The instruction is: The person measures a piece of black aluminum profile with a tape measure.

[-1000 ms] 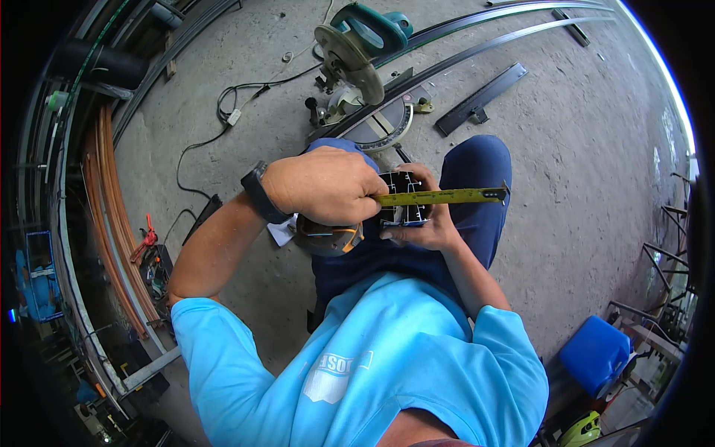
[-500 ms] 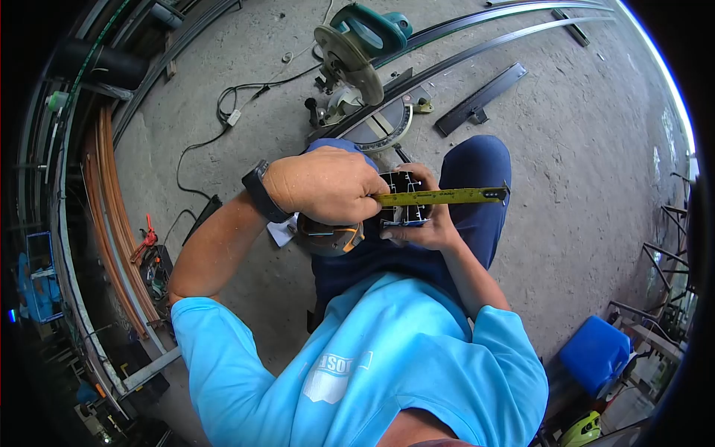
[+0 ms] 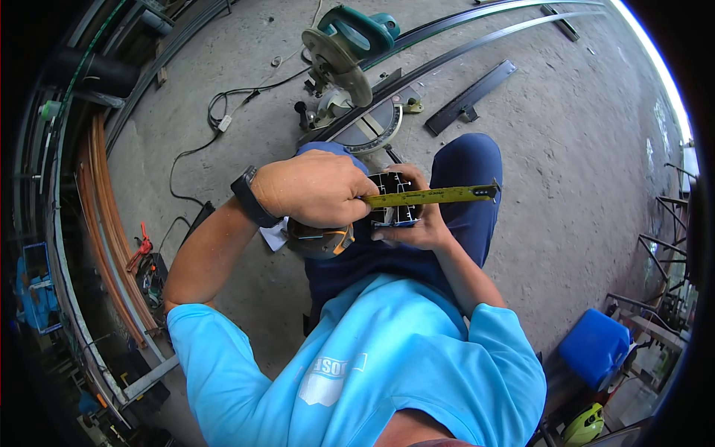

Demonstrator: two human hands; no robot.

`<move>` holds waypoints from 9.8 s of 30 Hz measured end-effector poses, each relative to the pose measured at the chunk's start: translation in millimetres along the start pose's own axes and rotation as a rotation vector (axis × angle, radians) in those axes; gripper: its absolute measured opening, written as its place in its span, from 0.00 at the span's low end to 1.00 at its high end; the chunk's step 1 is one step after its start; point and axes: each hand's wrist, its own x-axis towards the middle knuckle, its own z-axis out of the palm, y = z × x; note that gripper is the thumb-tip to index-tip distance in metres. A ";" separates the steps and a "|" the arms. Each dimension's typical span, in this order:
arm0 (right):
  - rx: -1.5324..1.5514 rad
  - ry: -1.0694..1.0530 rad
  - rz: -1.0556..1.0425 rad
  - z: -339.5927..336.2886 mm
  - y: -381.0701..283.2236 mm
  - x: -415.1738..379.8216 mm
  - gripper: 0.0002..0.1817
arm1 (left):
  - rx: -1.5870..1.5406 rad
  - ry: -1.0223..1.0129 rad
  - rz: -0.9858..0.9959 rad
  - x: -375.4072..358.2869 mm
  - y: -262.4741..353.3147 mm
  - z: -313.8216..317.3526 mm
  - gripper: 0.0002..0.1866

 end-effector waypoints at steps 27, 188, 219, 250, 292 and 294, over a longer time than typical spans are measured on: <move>0.031 -0.025 0.029 -1.5 -1.9 -1.5 0.54 | 0.006 -0.015 -0.008 2.4 -0.5 -0.5 0.17; -1.198 -1.038 0.137 -24.1 324.6 210.9 0.52 | -0.023 0.577 -1.115 -57.4 -425.7 361.1 0.29; -1.253 -1.079 0.178 -5.1 329.1 216.6 0.51 | -0.207 0.678 -1.076 5.9 -403.0 329.8 0.37; -1.350 -1.055 0.242 6.3 324.4 211.3 0.49 | -2.142 1.014 -0.637 73.8 -276.1 355.9 0.12; -1.399 -1.056 0.240 17.7 313.7 207.0 0.44 | -0.278 0.853 -1.022 36.0 -413.7 346.8 0.23; -1.395 -1.061 0.244 16.7 310.8 209.1 0.45 | -0.291 0.914 -1.010 33.5 -412.2 349.5 0.24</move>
